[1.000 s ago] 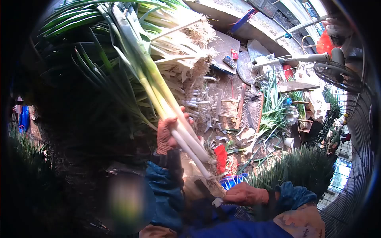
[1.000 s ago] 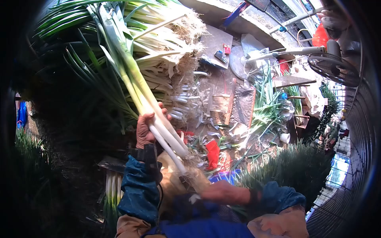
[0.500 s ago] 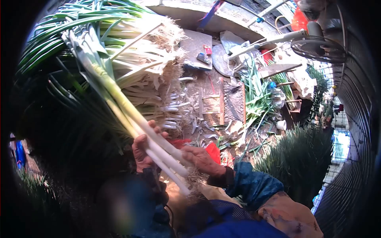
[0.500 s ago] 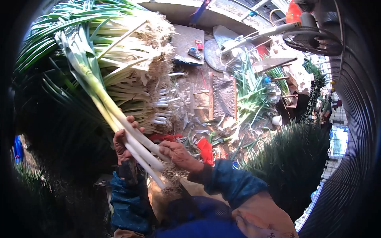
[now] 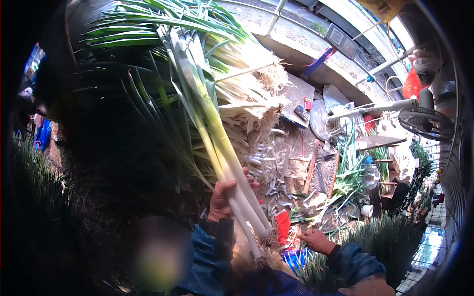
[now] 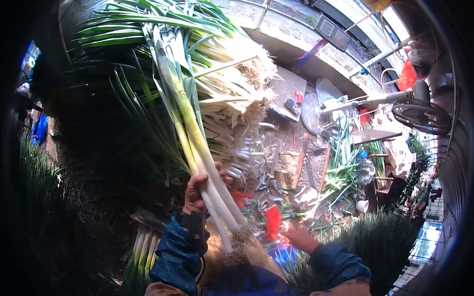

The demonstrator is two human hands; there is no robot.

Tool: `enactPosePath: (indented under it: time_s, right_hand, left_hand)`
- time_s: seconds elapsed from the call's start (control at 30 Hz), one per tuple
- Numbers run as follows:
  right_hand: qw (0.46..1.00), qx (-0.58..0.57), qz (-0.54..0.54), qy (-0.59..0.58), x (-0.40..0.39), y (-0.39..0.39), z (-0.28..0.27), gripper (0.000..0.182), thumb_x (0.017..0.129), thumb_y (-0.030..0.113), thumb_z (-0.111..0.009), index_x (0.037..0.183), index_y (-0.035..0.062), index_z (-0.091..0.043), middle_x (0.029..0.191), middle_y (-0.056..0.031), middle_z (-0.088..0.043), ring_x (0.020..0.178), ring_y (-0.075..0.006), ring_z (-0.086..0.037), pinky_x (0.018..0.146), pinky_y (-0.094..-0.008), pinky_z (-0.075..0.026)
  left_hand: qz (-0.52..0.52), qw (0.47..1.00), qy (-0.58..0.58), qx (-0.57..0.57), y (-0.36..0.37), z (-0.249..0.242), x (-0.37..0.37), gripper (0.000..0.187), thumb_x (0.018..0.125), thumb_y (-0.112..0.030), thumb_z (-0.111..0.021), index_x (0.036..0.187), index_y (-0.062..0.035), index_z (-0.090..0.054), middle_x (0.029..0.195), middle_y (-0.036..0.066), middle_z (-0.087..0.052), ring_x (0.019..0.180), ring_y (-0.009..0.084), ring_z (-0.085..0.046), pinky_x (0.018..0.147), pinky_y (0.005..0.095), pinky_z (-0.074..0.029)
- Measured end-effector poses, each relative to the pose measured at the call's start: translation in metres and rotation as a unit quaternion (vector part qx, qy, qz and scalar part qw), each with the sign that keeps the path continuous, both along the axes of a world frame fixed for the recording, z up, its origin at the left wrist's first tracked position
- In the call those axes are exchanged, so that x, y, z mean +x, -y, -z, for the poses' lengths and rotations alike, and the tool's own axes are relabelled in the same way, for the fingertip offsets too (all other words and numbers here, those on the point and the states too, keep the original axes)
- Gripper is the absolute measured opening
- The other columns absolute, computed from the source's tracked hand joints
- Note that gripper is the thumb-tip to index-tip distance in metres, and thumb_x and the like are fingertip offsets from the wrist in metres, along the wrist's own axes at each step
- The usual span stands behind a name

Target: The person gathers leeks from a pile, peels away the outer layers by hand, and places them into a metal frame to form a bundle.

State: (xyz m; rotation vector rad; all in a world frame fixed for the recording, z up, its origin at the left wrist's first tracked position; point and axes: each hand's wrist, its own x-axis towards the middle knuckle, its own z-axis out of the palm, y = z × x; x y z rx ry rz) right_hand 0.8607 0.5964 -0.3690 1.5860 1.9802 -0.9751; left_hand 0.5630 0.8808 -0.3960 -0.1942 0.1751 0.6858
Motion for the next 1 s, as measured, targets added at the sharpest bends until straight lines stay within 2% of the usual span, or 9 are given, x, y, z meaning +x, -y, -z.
enactPosePath:
  time_s: [0.03,0.07,0.13,0.3,0.5,0.53,0.63,0.8,1.0]
  right_hand:
    - [0.995,0.095,0.002,-0.015,-0.008,-0.037,-0.024,0.059,0.079,0.016,-0.067,0.133,0.0173,-0.045,0.104,-0.0128,-0.06,0.098,-0.0289,-0.061,0.079,-0.0357,-0.05]
    - [0.968,0.044,0.199,-0.144,-0.018,-0.069,-0.028,0.061,0.079,0.018,-0.069,0.134,0.0135,-0.043,0.111,-0.0129,-0.057,0.107,-0.0279,-0.056,0.086,-0.0351,-0.046]
    - [0.729,-0.143,0.534,-0.405,-0.047,-0.141,-0.04,0.068,0.082,0.022,-0.07,0.137,0.0024,-0.036,0.124,-0.0133,-0.052,0.118,-0.0247,-0.047,0.099,-0.0354,-0.039]
    - [0.531,-0.437,0.45,-0.57,-0.08,-0.193,-0.043,0.079,0.075,0.036,-0.075,0.133,-0.0003,-0.036,0.11,-0.0127,-0.055,0.108,-0.019,-0.054,0.089,-0.0318,-0.046]
    - [0.774,-0.329,0.423,-0.338,-0.074,-0.172,-0.09,0.067,0.071,0.032,-0.074,0.123,-0.0023,-0.049,0.098,-0.0071,-0.062,0.088,-0.0167,-0.061,0.079,-0.0295,-0.05]
    - [0.734,-0.317,0.459,-0.388,-0.075,-0.159,-0.097,0.054,0.07,0.03,-0.074,0.11,-0.0023,-0.058,0.093,-0.0067,-0.064,0.085,-0.0161,-0.062,0.076,-0.0297,-0.051]
    - [0.796,-0.293,0.459,-0.263,-0.056,-0.11,-0.098,0.03,0.074,0.013,-0.072,0.099,0.001,-0.06,0.084,-0.0054,-0.064,0.077,-0.0164,-0.063,0.07,-0.0294,-0.052]
    - [0.874,-0.173,0.402,-0.21,-0.071,-0.055,-0.097,0.029,0.072,0.01,-0.072,0.096,0.0026,-0.056,0.079,-0.0062,-0.062,0.072,-0.0163,-0.062,0.064,-0.0289,-0.05]
    - [0.994,0.065,0.017,-0.09,-0.143,-0.053,-0.069,0.036,0.071,0.007,-0.065,0.105,0.0005,-0.054,0.076,-0.0128,-0.058,0.067,-0.0273,-0.06,0.058,-0.0383,-0.048]
  left_hand:
    - [0.002,0.998,-0.053,0.032,0.006,0.017,0.006,0.058,0.078,-0.014,-0.068,0.128,0.0019,-0.044,0.113,0.018,-0.056,0.107,0.0333,-0.058,0.092,0.0509,-0.05]
    - [0.006,0.998,-0.047,0.031,0.012,0.011,0.011,0.06,0.078,-0.015,-0.069,0.129,0.003,-0.043,0.115,0.019,-0.056,0.108,0.0322,-0.057,0.092,0.0474,-0.05]
    - [0.019,0.997,-0.059,0.051,0.02,0.004,0.027,0.064,0.077,-0.018,-0.071,0.131,0.0021,-0.042,0.119,0.018,-0.055,0.111,0.0302,-0.056,0.094,0.0446,-0.048]
    - [0.04,0.973,-0.14,0.181,0.029,0.011,0.04,0.081,0.073,-0.032,-0.077,0.136,-0.0024,-0.037,0.13,0.016,-0.049,0.118,0.0268,-0.051,0.1,0.0435,-0.044]
    - [-0.048,0.987,-0.134,0.068,-0.008,-0.021,0.033,0.078,0.068,-0.046,-0.08,0.123,-0.001,-0.049,0.111,0.011,-0.06,0.101,0.0216,-0.059,0.081,0.0375,-0.052]
    - [-0.085,0.985,-0.143,0.047,-0.016,-0.012,0.034,0.07,0.07,-0.043,-0.08,0.119,-0.0008,-0.051,0.105,0.009,-0.061,0.097,0.0197,-0.059,0.078,0.0359,-0.052]
    - [-0.097,0.985,-0.138,0.043,-0.001,0.018,0.045,0.055,0.077,-0.035,-0.077,0.113,-0.0018,-0.053,0.098,0.005,-0.059,0.091,0.0168,-0.058,0.077,0.0329,-0.051]
    - [-0.144,0.973,-0.171,0.062,0.05,-0.026,0.022,0.067,0.071,-0.028,-0.079,0.125,-0.0043,-0.048,0.107,0.003,-0.054,0.098,0.0135,-0.052,0.09,0.0292,-0.042]
    - [-0.33,0.92,-0.136,0.159,0.11,-0.046,-0.102,0.044,0.077,-0.02,-0.074,0.111,-0.0007,-0.055,0.095,0.005,-0.059,0.091,0.0133,-0.057,0.077,0.0337,-0.049]
